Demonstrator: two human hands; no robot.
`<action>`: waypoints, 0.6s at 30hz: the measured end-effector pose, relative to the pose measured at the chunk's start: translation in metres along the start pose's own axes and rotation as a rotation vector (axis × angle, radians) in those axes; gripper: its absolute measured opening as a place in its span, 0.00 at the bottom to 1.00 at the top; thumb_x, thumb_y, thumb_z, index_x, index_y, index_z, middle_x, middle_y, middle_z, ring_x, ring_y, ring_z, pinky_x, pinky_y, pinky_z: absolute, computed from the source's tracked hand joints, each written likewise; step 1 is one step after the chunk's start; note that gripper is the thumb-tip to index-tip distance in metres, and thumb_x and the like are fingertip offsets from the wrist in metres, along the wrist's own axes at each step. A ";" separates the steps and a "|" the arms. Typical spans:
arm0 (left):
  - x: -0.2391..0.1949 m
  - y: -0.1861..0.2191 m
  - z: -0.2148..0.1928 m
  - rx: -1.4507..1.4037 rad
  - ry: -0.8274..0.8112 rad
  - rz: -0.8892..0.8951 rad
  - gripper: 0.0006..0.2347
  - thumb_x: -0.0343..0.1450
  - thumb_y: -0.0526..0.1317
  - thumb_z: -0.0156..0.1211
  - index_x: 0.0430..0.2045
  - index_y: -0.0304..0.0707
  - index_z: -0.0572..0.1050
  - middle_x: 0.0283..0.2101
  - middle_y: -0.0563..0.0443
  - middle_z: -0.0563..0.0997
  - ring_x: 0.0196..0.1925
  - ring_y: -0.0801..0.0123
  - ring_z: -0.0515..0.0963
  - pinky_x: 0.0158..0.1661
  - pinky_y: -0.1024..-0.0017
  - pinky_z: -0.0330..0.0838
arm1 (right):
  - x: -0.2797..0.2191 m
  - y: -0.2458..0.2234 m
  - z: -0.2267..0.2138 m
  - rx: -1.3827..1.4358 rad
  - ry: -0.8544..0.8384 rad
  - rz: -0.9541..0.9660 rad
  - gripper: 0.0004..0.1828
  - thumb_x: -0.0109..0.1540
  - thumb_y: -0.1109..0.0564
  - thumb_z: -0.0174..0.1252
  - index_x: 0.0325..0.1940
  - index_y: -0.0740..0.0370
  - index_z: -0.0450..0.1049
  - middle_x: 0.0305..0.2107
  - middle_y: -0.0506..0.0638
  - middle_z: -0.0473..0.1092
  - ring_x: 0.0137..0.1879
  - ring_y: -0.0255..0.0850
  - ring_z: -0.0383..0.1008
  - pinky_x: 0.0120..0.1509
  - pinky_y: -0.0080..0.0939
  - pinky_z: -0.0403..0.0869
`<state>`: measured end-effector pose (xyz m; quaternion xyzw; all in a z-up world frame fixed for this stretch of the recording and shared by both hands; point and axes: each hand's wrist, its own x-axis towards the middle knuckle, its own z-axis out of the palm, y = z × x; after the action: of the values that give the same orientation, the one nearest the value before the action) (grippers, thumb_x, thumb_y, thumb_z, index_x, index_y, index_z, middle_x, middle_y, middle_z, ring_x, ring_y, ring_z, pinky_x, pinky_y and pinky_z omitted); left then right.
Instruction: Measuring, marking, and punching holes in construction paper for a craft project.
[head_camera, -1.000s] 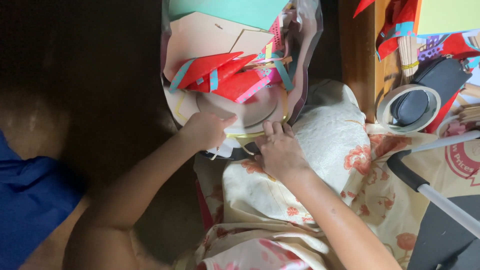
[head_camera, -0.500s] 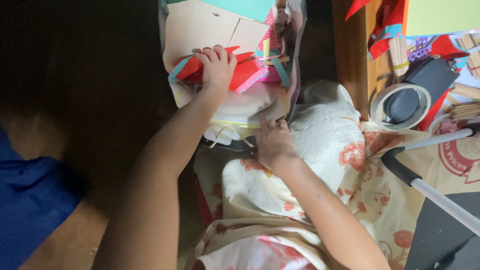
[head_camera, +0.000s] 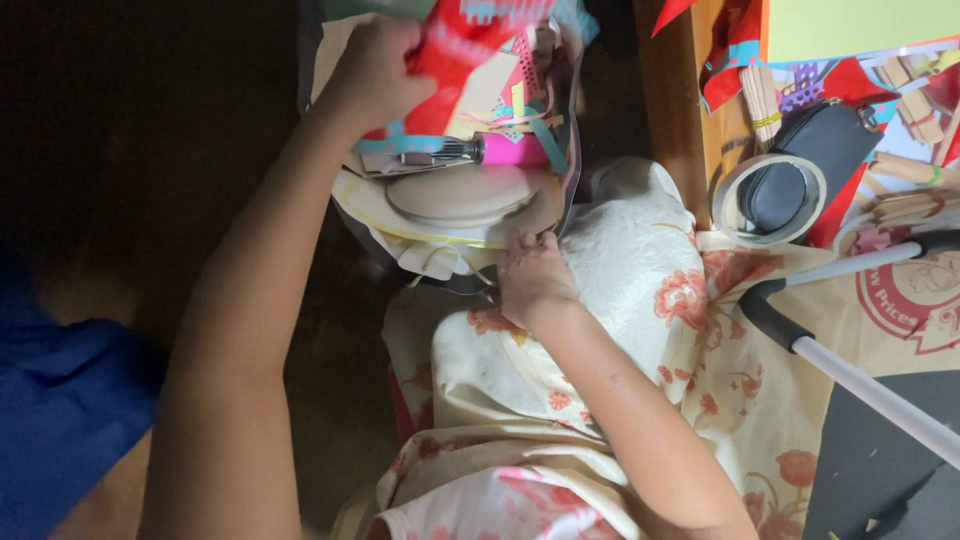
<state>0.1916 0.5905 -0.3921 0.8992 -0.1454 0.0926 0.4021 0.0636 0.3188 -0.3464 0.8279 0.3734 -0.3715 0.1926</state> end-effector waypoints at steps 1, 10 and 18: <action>0.017 0.028 -0.007 0.003 0.001 0.004 0.07 0.61 0.30 0.64 0.27 0.22 0.77 0.26 0.39 0.80 0.20 0.55 0.71 0.25 0.64 0.68 | 0.001 0.000 0.004 0.000 0.004 0.002 0.25 0.63 0.43 0.53 0.51 0.64 0.81 0.56 0.64 0.66 0.53 0.51 0.63 0.60 0.50 0.57; 0.174 0.253 0.080 -0.641 -0.272 -0.210 0.15 0.59 0.53 0.53 0.15 0.49 0.85 0.13 0.67 0.83 0.11 0.83 0.75 0.14 0.82 0.69 | 0.002 0.001 0.005 -0.020 -0.076 -0.039 0.22 0.67 0.44 0.47 0.51 0.58 0.80 0.57 0.64 0.67 0.57 0.52 0.60 0.63 0.53 0.54; 0.138 0.097 0.079 0.082 -0.394 0.076 0.07 0.69 0.38 0.59 0.27 0.32 0.81 0.21 0.44 0.80 0.13 0.53 0.72 0.17 0.57 0.67 | 0.001 0.000 0.006 0.028 -0.032 -0.039 0.30 0.66 0.35 0.50 0.57 0.61 0.77 0.62 0.64 0.65 0.66 0.50 0.62 0.63 0.49 0.55</action>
<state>0.2930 0.4433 -0.3375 0.9094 -0.2511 -0.0644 0.3252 0.0611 0.3160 -0.3510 0.8171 0.3811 -0.3936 0.1795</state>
